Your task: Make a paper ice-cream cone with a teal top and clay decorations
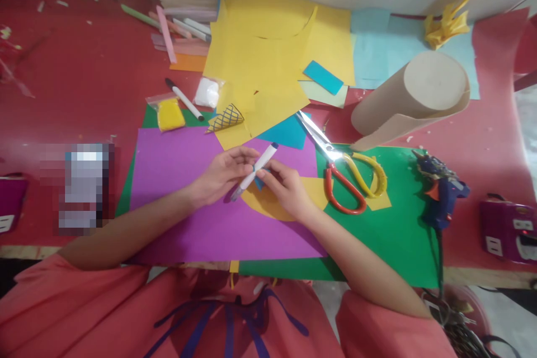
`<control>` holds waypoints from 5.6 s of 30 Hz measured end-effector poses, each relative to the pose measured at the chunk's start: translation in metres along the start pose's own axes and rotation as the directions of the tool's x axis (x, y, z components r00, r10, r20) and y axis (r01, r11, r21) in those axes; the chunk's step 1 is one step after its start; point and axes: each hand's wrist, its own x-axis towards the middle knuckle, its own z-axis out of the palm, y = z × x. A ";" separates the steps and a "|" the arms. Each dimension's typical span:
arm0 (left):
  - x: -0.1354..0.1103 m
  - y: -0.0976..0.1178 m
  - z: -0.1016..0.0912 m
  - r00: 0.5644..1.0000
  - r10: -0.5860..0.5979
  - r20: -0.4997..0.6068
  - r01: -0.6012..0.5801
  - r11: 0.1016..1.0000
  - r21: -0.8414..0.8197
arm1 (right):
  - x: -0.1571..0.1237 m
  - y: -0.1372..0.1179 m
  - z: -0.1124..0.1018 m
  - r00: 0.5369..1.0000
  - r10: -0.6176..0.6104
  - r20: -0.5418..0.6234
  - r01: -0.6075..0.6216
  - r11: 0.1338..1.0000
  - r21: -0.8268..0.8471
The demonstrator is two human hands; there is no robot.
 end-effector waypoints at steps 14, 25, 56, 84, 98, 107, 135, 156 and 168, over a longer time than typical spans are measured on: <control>0.001 -0.002 -0.004 0.985 0.101 0.137 -0.120 0.984 0.135 | 0.000 -0.007 -0.003 0.987 0.051 -0.153 -0.053 0.999 -0.008; 0.001 -0.005 -0.001 0.970 0.220 0.107 -0.239 0.943 0.233 | -0.008 -0.014 0.003 0.985 0.067 -0.161 -0.061 0.997 0.041; 0.002 0.001 -0.010 0.976 0.179 0.125 -0.214 0.896 0.388 | -0.006 -0.008 0.000 0.973 0.005 -0.230 0.002 0.999 0.032; -0.003 -0.002 0.003 0.983 0.184 0.008 -0.174 0.915 0.364 | -0.009 0.001 0.006 0.841 -0.539 -0.036 0.405 0.673 -0.620; -0.002 0.000 -0.001 0.971 0.221 0.090 -0.239 0.888 0.392 | -0.005 -0.005 0.004 0.801 -0.597 0.048 0.493 0.611 -0.620; 0.001 -0.003 -0.001 0.961 0.218 0.172 -0.268 0.889 0.370 | -0.004 0.003 0.004 0.792 -0.609 -0.025 0.500 0.673 -0.544; -0.002 -0.002 -0.001 0.971 0.239 -0.015 -0.230 0.946 0.230 | -0.004 0.002 0.006 0.967 -0.139 -0.214 0.123 0.989 -0.087; -0.006 0.000 0.006 0.999 0.033 -0.010 -0.033 0.999 -0.026 | -0.009 0.003 0.011 0.838 -0.546 -0.020 0.462 0.728 -0.507; -0.005 0.005 0.006 0.998 -0.024 -0.057 0.021 0.999 -0.050 | -0.011 0.005 0.015 0.836 -0.549 0.018 0.484 0.720 -0.498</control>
